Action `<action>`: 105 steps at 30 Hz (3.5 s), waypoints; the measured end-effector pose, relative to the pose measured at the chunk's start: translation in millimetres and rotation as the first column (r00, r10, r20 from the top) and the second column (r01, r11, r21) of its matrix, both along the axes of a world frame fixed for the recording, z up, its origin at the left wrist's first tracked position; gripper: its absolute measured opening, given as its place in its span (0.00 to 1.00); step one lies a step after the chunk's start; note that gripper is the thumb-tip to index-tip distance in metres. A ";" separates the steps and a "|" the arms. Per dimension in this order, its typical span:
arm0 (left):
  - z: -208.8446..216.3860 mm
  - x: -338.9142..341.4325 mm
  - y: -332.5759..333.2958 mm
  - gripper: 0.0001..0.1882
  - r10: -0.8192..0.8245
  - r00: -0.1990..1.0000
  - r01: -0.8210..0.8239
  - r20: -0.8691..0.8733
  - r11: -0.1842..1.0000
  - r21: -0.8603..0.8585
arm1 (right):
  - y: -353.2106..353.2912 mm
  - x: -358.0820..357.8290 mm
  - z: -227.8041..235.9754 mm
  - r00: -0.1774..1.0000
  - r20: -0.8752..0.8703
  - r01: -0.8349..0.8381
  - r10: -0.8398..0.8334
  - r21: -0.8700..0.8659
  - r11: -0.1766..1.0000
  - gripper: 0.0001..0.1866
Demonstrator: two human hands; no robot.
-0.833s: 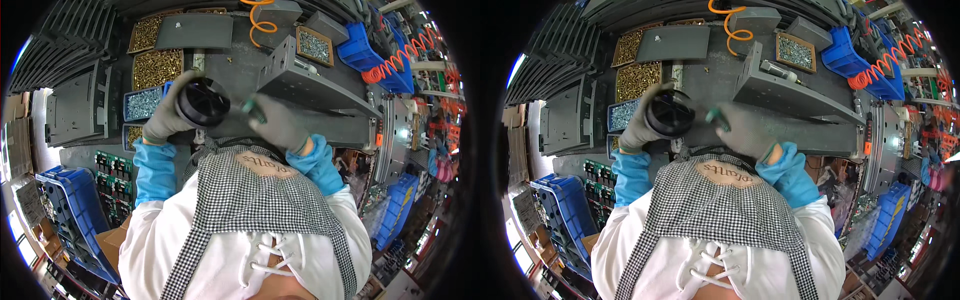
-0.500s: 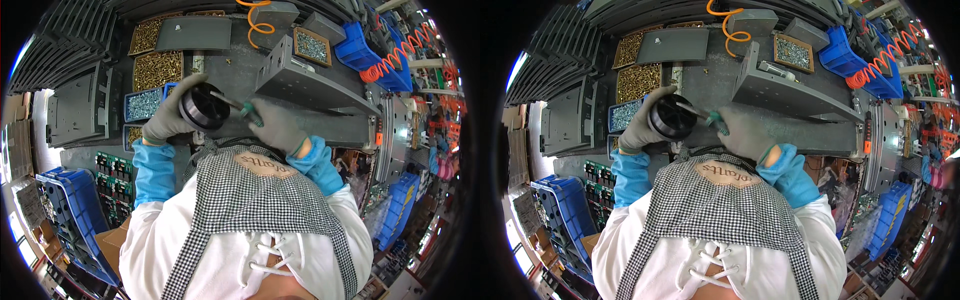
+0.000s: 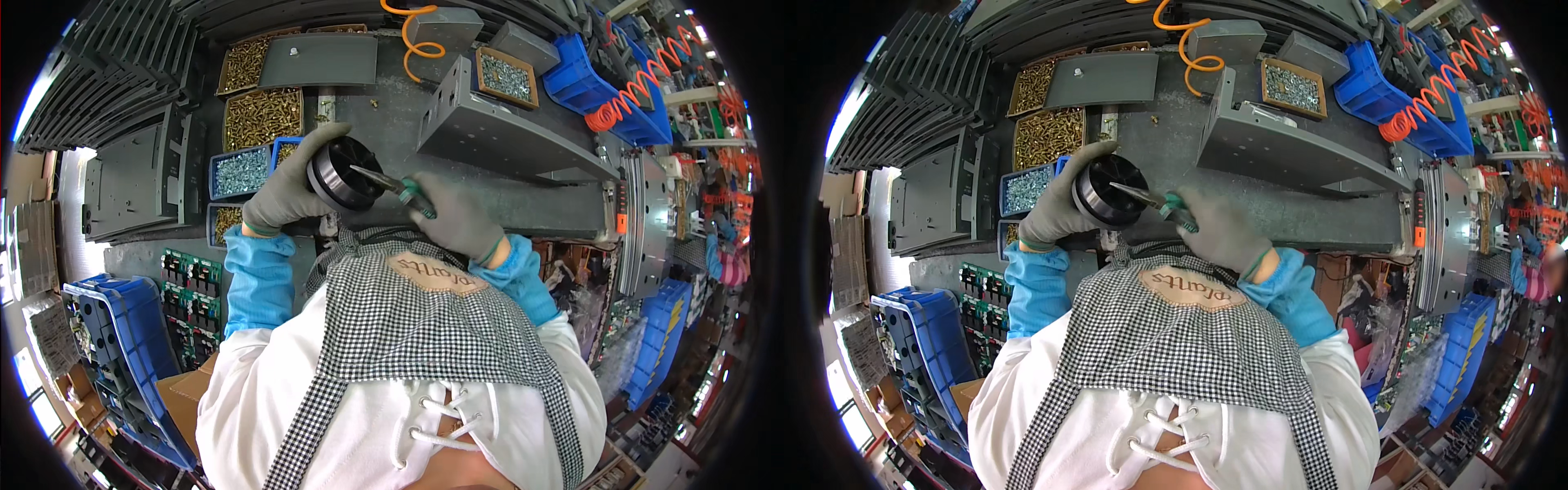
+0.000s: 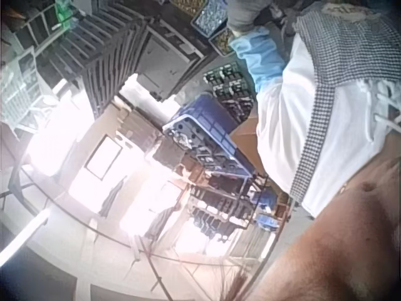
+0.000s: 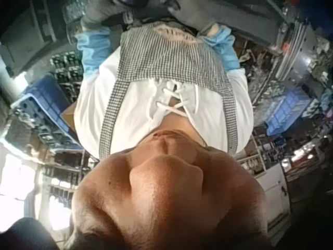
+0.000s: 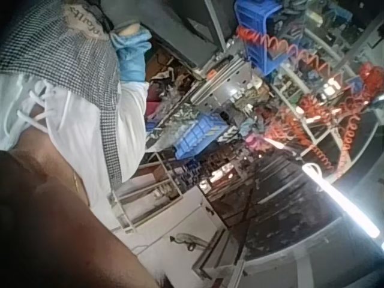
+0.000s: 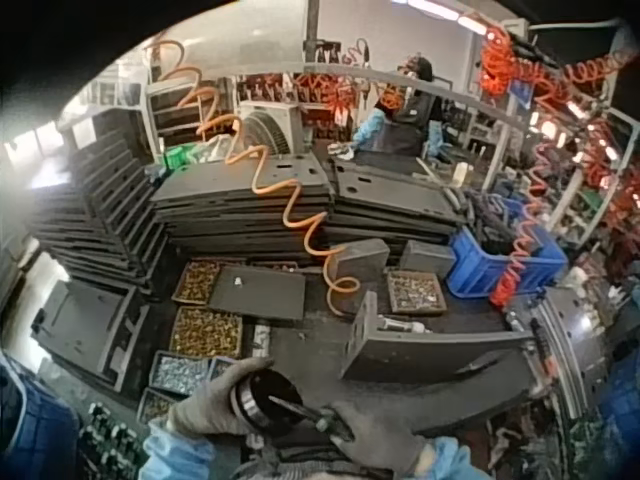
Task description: The person assembles plastic components and a housing cover onto a metal electronics housing, fastening them with screws using a pneumatic screwdriver, pliers, and an electric screwdriver.
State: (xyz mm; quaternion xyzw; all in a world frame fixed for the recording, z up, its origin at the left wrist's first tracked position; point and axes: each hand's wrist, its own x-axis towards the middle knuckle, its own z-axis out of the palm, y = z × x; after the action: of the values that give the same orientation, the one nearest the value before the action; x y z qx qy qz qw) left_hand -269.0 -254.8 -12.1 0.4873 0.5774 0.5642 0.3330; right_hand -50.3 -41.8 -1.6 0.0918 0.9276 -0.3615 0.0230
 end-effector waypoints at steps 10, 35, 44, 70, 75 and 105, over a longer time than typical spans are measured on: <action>2.8 7.1 1.8 0.57 0.077 0.995 -0.077 -0.065 0.997 -0.008 | -8.7 -0.9 1.0 0.984 0.177 0.029 -0.022 -0.038 0.999 0.26; 6.1 49.4 40.0 0.39 0.501 0.525 -0.609 -0.688 0.786 0.108 | -17.5 -0.8 7.1 0.957 0.290 -0.031 -0.023 0.181 0.983 0.22; 3.5 47.8 34.1 0.42 0.623 0.432 -0.642 -0.652 0.720 0.264 | -7.4 8.7 12.7 0.719 -0.130 0.552 -0.683 -0.491 0.674 0.24; 3.4 53.2 27.6 0.45 0.549 0.501 -0.491 -0.669 0.817 0.303 | 18.3 28.2 35.7 0.930 0.331 0.141 -0.162 0.084 0.986 0.36; 8.4 57.0 28.5 0.44 0.502 0.505 -0.503 -0.702 0.832 0.233 | 20.2 36.7 22.6 0.944 0.291 0.132 -0.158 0.105 0.986 0.34; 14.3 78.6 29.2 0.49 0.299 0.797 -0.356 -0.524 0.934 -0.009 | 29.6 39.9 -23.3 0.961 0.219 0.226 -0.168 -0.274 0.935 0.38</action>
State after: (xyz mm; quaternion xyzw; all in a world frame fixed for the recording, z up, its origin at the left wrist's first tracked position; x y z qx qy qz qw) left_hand -190.4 -225.6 2.2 0.4940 0.7501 0.4304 0.0894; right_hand -10.5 -12.2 -24.8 0.2146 0.8422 -0.4865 0.0894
